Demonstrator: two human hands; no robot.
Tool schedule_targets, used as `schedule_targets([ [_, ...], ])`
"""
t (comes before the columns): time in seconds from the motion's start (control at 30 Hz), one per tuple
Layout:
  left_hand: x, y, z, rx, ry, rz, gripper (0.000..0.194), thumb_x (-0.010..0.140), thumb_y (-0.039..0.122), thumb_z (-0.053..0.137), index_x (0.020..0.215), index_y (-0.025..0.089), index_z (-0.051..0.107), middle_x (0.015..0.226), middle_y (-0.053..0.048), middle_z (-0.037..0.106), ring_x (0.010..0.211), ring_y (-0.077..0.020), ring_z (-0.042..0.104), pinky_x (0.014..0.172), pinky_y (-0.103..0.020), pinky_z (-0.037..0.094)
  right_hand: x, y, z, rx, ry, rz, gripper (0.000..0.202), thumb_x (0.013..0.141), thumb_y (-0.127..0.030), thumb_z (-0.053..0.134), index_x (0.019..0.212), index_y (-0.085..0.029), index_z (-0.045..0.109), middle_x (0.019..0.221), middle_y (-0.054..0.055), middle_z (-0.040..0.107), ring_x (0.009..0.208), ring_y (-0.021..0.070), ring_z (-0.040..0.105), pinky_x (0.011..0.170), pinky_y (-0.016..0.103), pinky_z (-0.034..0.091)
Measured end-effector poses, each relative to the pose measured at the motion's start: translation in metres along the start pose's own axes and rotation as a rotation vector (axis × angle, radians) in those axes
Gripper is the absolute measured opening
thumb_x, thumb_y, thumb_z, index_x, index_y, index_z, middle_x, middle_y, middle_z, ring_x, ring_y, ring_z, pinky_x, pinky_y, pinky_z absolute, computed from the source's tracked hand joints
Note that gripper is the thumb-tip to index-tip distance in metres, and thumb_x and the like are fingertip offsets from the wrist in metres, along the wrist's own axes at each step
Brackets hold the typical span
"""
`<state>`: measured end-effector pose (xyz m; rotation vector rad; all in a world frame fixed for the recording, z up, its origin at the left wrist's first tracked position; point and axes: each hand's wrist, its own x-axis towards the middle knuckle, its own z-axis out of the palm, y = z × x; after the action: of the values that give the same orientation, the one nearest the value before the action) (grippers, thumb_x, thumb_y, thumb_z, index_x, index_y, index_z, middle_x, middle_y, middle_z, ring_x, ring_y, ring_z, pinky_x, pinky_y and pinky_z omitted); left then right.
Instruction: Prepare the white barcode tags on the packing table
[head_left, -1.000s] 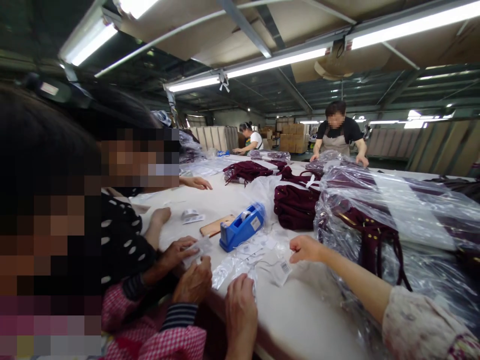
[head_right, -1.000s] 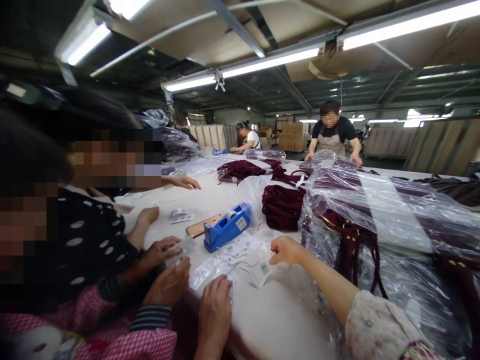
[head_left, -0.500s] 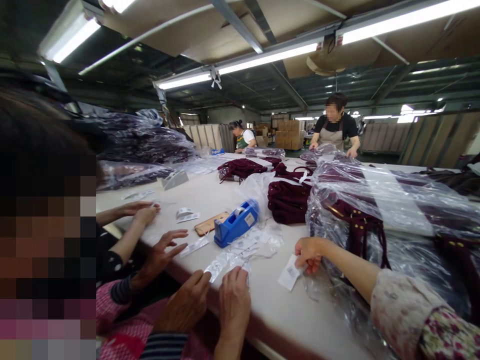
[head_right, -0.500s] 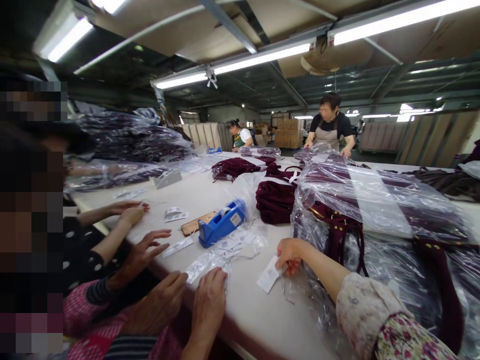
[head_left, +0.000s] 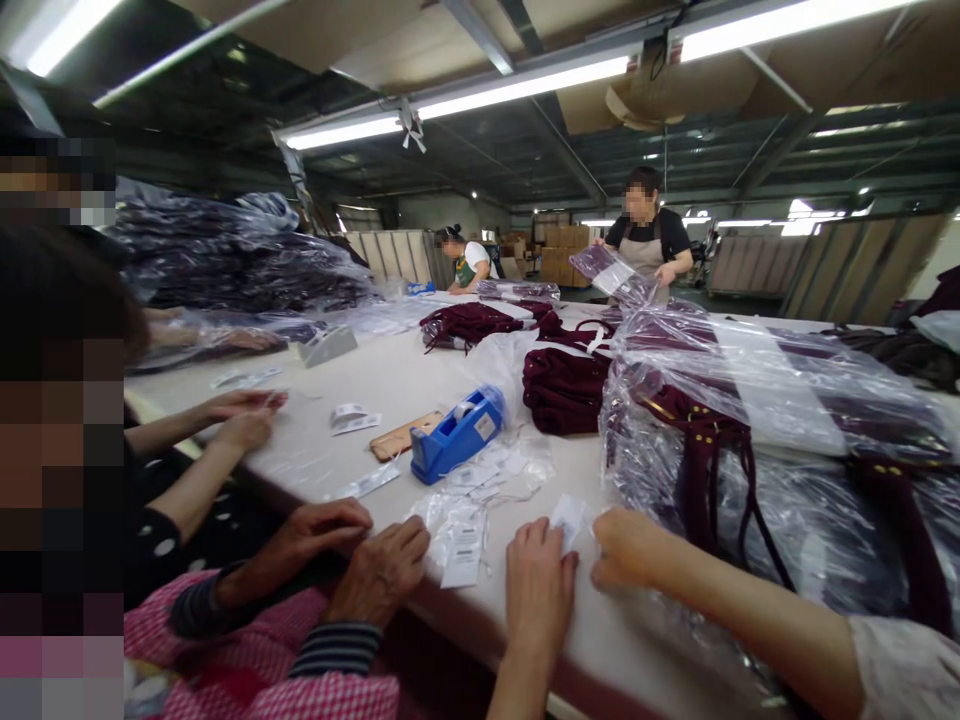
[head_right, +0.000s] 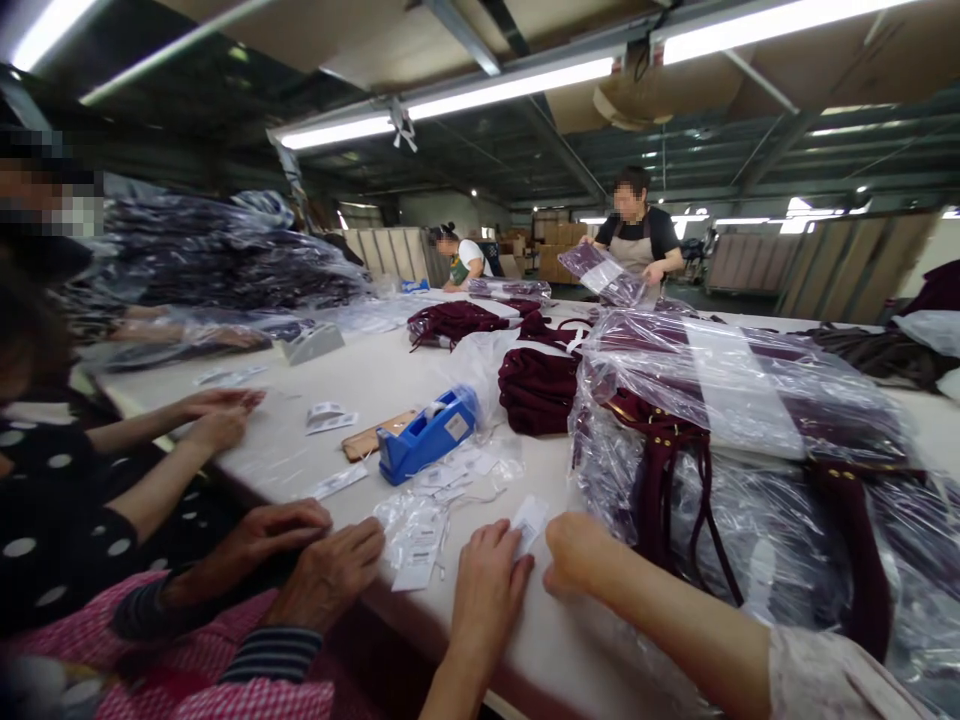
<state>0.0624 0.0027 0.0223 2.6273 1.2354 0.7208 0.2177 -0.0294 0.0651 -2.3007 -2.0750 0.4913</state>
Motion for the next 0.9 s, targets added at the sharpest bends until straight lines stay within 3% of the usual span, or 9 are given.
schedule_targets([
  [0.13,0.000,-0.006,0.002,-0.030,-0.001,-0.007,0.021,0.084,0.013,0.053,0.101,0.017,0.065,0.116,-0.010,0.064,0.108,-0.0278,0.054,0.090,-0.042,0.044,-0.014,-0.005,0.011,0.016,-0.024,-0.011,0.021,0.087,-0.017,0.055,0.100,-0.006,0.067,0.104,0.022,0.068,0.102,0.0309,0.063,0.089,0.041,0.047],
  [0.23,0.000,-0.008,0.002,-0.054,0.009,-0.017,0.023,0.085,0.009,0.048,0.099,0.017,0.065,0.115,-0.010,0.064,0.108,-0.0269,0.054,0.090,-0.041,0.043,-0.012,-0.007,0.009,0.070,-0.001,-0.016,0.023,0.081,-0.009,0.052,0.098,-0.005,0.068,0.104,0.025,0.068,0.104,0.0342,0.063,0.087,0.039,0.047],
  [0.3,0.000,-0.009,0.002,-0.072,0.019,-0.028,0.026,0.084,0.007,0.046,0.099,0.017,0.064,0.114,-0.010,0.064,0.107,-0.0264,0.054,0.089,-0.040,0.043,-0.010,-0.004,0.000,0.133,0.022,-0.013,0.021,0.079,-0.008,0.052,0.093,-0.007,0.068,0.102,0.022,0.070,0.099,0.0314,0.066,0.082,0.034,0.049],
  [0.37,-0.002,-0.008,0.002,-0.094,0.029,-0.037,0.028,0.082,0.006,0.045,0.100,0.018,0.063,0.110,-0.009,0.065,0.105,-0.0259,0.055,0.087,-0.039,0.043,-0.009,0.003,-0.016,0.223,0.035,-0.002,0.020,0.081,-0.012,0.049,0.090,-0.010,0.067,0.091,0.017,0.073,0.080,0.0244,0.070,0.067,0.028,0.051],
  [0.43,-0.002,-0.008,0.001,-0.117,0.040,-0.046,0.031,0.079,0.005,0.046,0.102,0.018,0.062,0.108,-0.008,0.065,0.104,-0.0259,0.055,0.087,-0.038,0.043,-0.008,0.011,-0.036,0.331,0.039,0.005,0.025,0.086,-0.017,0.042,0.093,-0.011,0.065,0.076,0.010,0.073,0.053,0.0159,0.065,0.049,0.023,0.046],
  [0.5,-0.002,-0.007,0.000,-0.140,0.050,-0.059,0.038,0.075,0.003,0.047,0.108,0.017,0.060,0.111,-0.009,0.064,0.105,-0.0265,0.055,0.089,-0.039,0.042,-0.008,0.017,-0.056,0.440,0.055,-0.014,0.026,0.086,-0.022,0.041,0.097,-0.013,0.062,0.071,0.006,0.072,0.044,0.0113,0.059,0.041,0.020,0.040],
  [0.6,0.000,-0.008,-0.001,-0.177,0.056,-0.084,0.055,0.069,0.002,0.048,0.123,0.014,0.053,0.118,-0.012,0.063,0.109,-0.0277,0.055,0.092,-0.041,0.042,-0.012,0.017,-0.075,0.601,0.063,-0.084,0.020,0.083,-0.023,0.045,0.093,-0.014,0.060,0.075,0.005,0.072,0.055,0.0120,0.065,0.040,0.016,0.038],
  [0.73,0.002,-0.007,-0.002,-0.242,0.064,-0.117,0.069,0.069,0.011,0.054,0.137,0.014,0.041,0.124,-0.014,0.061,0.114,-0.0278,0.054,0.095,-0.041,0.042,-0.018,0.005,-0.080,0.781,0.009,-0.190,0.015,0.083,-0.027,0.046,0.086,-0.015,0.054,0.098,0.010,0.070,0.077,0.0171,0.071,0.046,0.018,0.048],
  [0.9,0.001,0.007,-0.013,-0.557,0.043,-0.115,0.089,0.063,0.019,0.069,0.144,0.019,0.032,0.136,-0.013,0.053,0.126,-0.0310,0.045,0.106,-0.047,0.033,-0.025,-0.002,-0.090,1.048,-0.092,-0.290,0.018,0.082,-0.035,0.052,0.081,-0.017,0.050,0.099,0.010,0.070,0.084,0.0199,0.070,0.052,0.022,0.052],
])
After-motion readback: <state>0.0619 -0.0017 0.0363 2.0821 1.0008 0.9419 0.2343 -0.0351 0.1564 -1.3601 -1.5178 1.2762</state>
